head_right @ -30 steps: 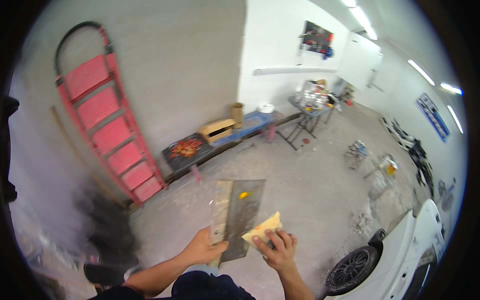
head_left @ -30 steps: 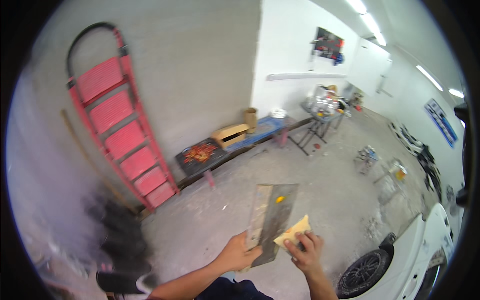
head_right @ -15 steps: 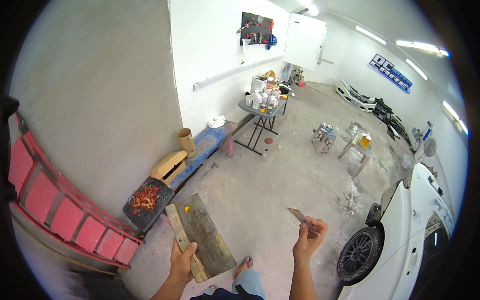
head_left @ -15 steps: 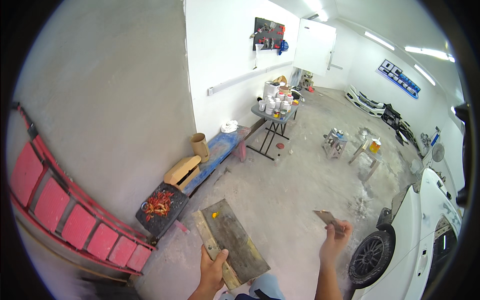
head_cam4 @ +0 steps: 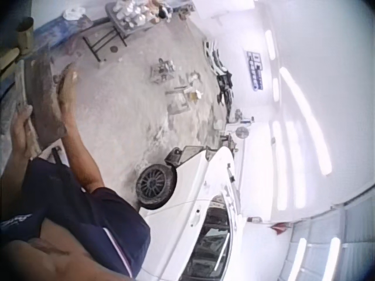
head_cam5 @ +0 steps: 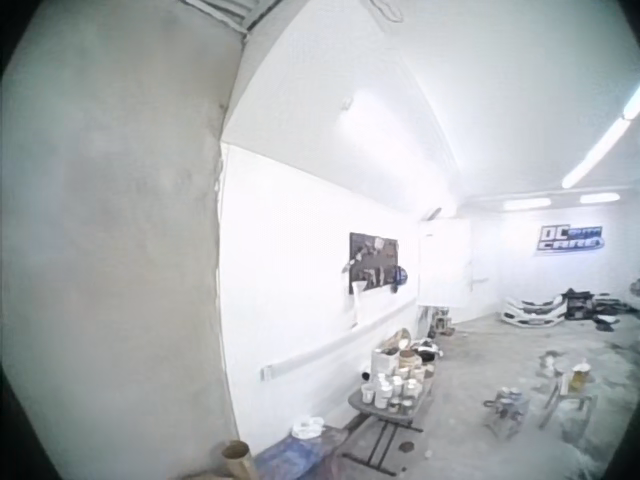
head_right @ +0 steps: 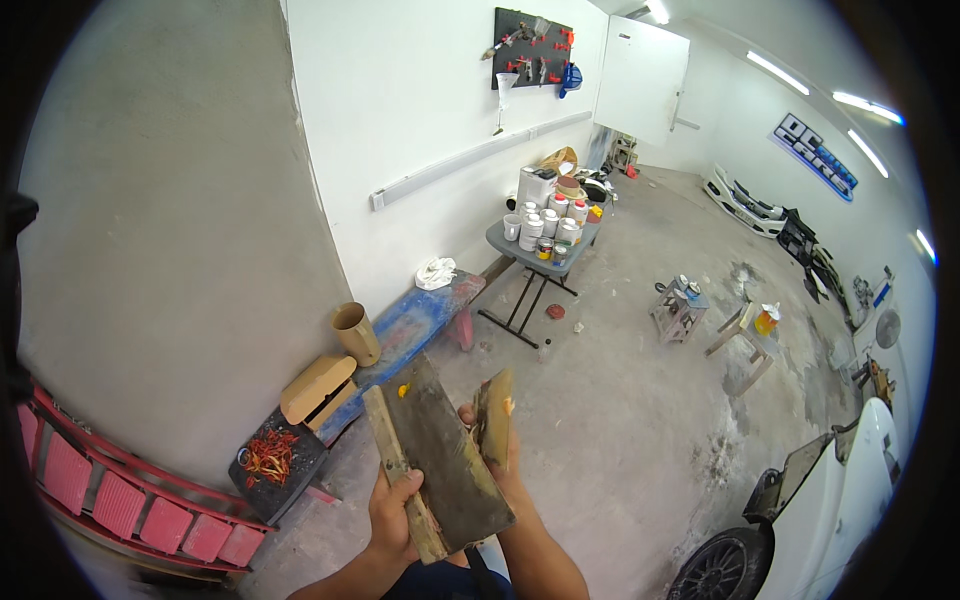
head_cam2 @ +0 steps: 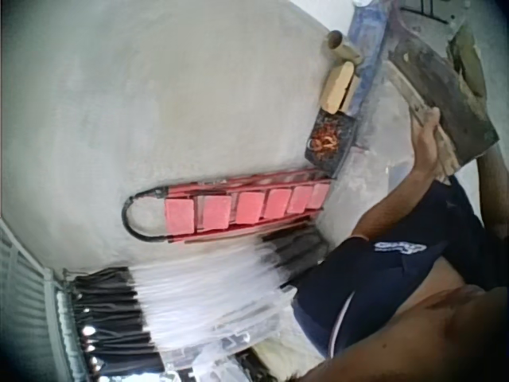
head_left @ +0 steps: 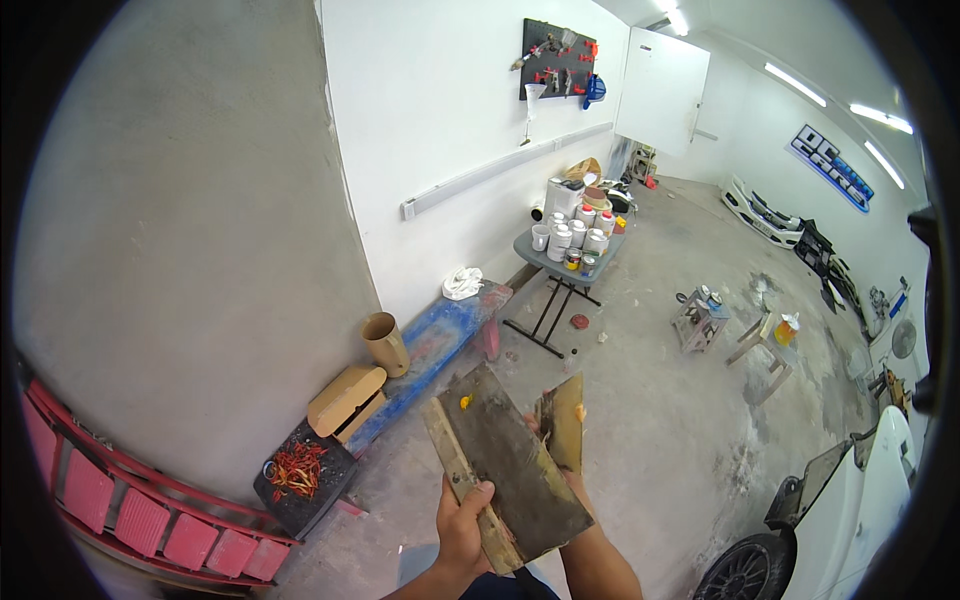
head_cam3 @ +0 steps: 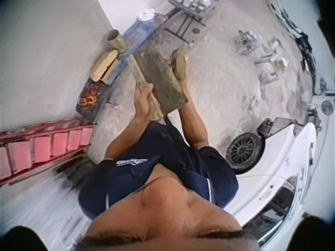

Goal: The person opens a can of yellow body filler, scoops some onto a wooden mixing board, and mixes it with a putty knife. They then apply the filler to a small dent on the rear quarter panel of a white car using the putty knife.

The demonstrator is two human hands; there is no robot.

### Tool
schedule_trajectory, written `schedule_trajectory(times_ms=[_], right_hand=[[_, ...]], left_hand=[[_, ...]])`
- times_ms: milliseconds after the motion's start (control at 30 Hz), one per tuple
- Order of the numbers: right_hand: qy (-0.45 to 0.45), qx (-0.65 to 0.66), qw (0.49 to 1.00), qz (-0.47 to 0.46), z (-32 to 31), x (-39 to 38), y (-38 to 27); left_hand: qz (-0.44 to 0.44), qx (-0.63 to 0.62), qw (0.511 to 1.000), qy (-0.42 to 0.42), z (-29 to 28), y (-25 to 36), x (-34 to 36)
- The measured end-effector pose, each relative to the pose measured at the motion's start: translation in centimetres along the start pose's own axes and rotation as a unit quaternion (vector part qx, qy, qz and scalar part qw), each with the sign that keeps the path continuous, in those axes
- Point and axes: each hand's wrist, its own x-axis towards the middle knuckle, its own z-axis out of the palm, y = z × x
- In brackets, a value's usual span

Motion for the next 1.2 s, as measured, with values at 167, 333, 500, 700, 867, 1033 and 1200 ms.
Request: schedule_trajectory(times_ms=[167, 333, 500, 700, 867, 1033, 1200], right_hand=[[0.003, -0.1, 0.994, -0.044, -0.4, 11.1, -3.4], [-0.023, -0.158, 0.987, 0.008, -2.1, 22.7, -8.6], [0.003, -0.246, 0.966, 0.073, -5.0, 28.9, -17.4], [0.275, -0.223, 0.918, -0.179, -9.0, 33.8, -28.1], [0.266, -0.236, 0.87, -0.342, -10.1, 38.5, -36.3], [0.082, -0.115, 0.931, -0.336, -10.3, 41.9, -42.7], [-0.084, -0.266, 0.882, -0.38, -11.8, 43.2, -50.4]], left_hand=[[-0.007, 0.018, 1.0, 0.013, 3.8, -1.1, 12.4], [-0.028, -0.008, 1.0, -0.004, 7.7, -1.6, 26.7], [-0.049, -0.008, 0.995, -0.084, 13.7, -0.3, 40.2], [-0.077, 0.026, 0.981, -0.178, 19.9, -3.2, 52.9], [-0.15, 0.026, 0.954, -0.259, 23.7, -10.5, 59.0], [-0.101, 0.139, 0.943, -0.285, 30.9, -17.6, 63.8], [0.037, 0.192, 0.941, -0.276, 37.6, -23.8, 69.0]])
